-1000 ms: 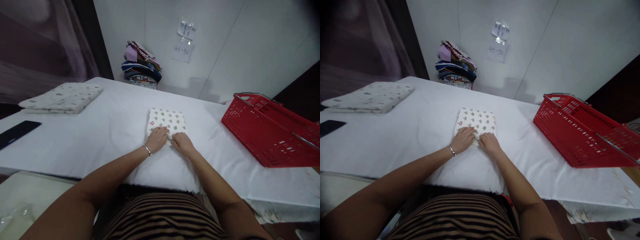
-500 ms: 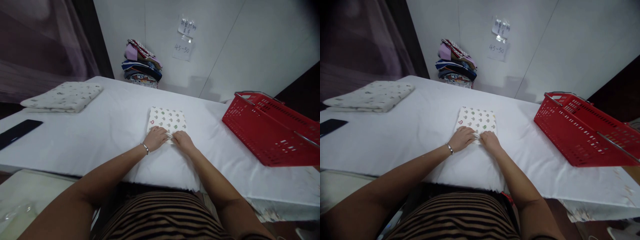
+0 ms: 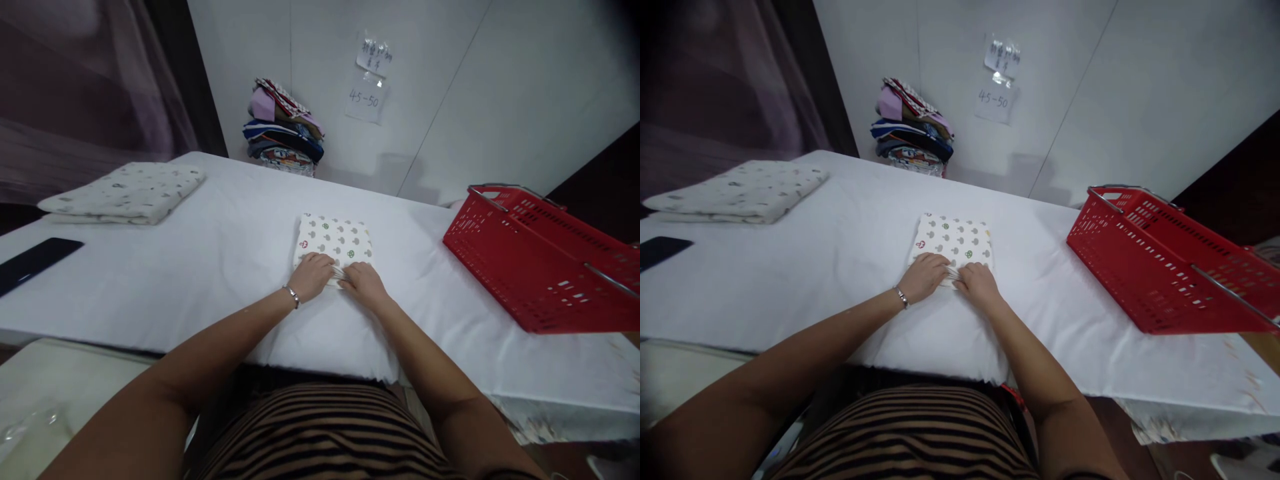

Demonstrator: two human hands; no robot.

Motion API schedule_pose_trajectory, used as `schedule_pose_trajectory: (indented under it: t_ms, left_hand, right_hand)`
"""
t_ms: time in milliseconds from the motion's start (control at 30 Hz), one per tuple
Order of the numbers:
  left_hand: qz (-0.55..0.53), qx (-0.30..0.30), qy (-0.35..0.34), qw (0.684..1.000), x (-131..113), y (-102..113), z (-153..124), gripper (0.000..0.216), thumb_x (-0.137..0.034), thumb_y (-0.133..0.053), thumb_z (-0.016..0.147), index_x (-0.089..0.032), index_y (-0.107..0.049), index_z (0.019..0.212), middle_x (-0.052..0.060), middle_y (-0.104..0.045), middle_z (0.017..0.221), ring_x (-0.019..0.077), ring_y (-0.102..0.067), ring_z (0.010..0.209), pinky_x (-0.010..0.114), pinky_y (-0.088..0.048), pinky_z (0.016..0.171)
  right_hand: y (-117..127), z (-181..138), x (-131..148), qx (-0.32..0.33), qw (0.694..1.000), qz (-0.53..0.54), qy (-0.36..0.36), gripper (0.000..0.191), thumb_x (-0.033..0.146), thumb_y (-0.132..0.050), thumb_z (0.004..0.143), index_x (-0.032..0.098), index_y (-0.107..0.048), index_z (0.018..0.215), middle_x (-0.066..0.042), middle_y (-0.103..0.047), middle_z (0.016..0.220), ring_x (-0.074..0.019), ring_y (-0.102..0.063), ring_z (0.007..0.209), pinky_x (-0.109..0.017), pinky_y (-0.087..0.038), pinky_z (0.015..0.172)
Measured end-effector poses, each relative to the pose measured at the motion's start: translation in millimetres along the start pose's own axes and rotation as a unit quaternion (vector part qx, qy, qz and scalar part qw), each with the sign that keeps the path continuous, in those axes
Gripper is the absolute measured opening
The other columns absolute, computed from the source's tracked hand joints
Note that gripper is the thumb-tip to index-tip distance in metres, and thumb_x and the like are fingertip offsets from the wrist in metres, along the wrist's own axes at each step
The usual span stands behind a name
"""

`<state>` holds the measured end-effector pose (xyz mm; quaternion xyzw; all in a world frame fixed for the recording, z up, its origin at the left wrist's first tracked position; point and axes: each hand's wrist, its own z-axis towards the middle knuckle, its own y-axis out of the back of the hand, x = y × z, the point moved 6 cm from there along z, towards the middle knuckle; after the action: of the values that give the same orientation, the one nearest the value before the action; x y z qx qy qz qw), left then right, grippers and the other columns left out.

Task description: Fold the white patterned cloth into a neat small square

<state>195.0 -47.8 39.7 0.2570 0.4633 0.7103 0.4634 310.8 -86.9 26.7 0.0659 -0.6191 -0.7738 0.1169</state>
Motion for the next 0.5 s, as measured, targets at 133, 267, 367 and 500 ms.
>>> schedule_pose_trajectory:
  t_ms: [133,267,367,500]
  left_hand:
    - [-0.014,0.003,0.010,1.000,1.0,2.1,-1.1,0.022,-0.023,-0.042,0.089,-0.017,-0.061,0.080,0.005,-0.063,0.103,0.0179,-0.054,0.100,0.037,-0.036,0.090]
    - [-0.023,0.016,0.026,0.999,5.6,4.9,-3.6,0.017,-0.029,-0.051,0.084,-0.018,-0.058,0.095,0.006,-0.061,0.109,0.0176,-0.054,0.101,0.036,-0.035,0.092]
    - [0.002,0.026,0.047,0.999,11.3,6.1,-3.7,0.028,-0.023,-0.051,0.082,-0.020,-0.053,0.109,0.006,-0.063,0.104,0.0189,-0.056,0.096,0.036,-0.036,0.087]
    - [0.027,0.043,0.045,0.998,14.4,5.5,-1.5,0.018,-0.017,-0.048,0.081,-0.019,-0.058,0.096,0.005,-0.064,0.091,0.0204,-0.056,0.089,0.036,-0.038,0.080]
  right_hand:
    - [-1.3,2.0,1.4,0.003,1.000,-0.023,-0.012,0.018,0.031,-0.049,0.088,0.017,-0.059,0.092,-0.007,-0.058,0.091,-0.0203,-0.047,0.084,-0.030,-0.032,0.072]
    - [-1.6,2.4,0.4,0.005,1.000,-0.017,-0.005,0.018,0.030,-0.047,0.090,0.017,-0.058,0.093,-0.008,-0.059,0.091,-0.0202,-0.047,0.083,-0.031,-0.032,0.073]
    - [0.0,2.1,-1.2,-0.003,1.000,-0.014,0.001,0.018,0.030,-0.046,0.090,0.017,-0.058,0.093,-0.008,-0.058,0.091,-0.0202,-0.048,0.083,-0.030,-0.032,0.072]
    - [3.3,1.7,-2.0,-0.018,1.000,-0.015,0.008,0.021,0.031,-0.043,0.091,0.017,-0.058,0.093,-0.008,-0.058,0.092,-0.0199,-0.047,0.083,-0.030,-0.032,0.072]
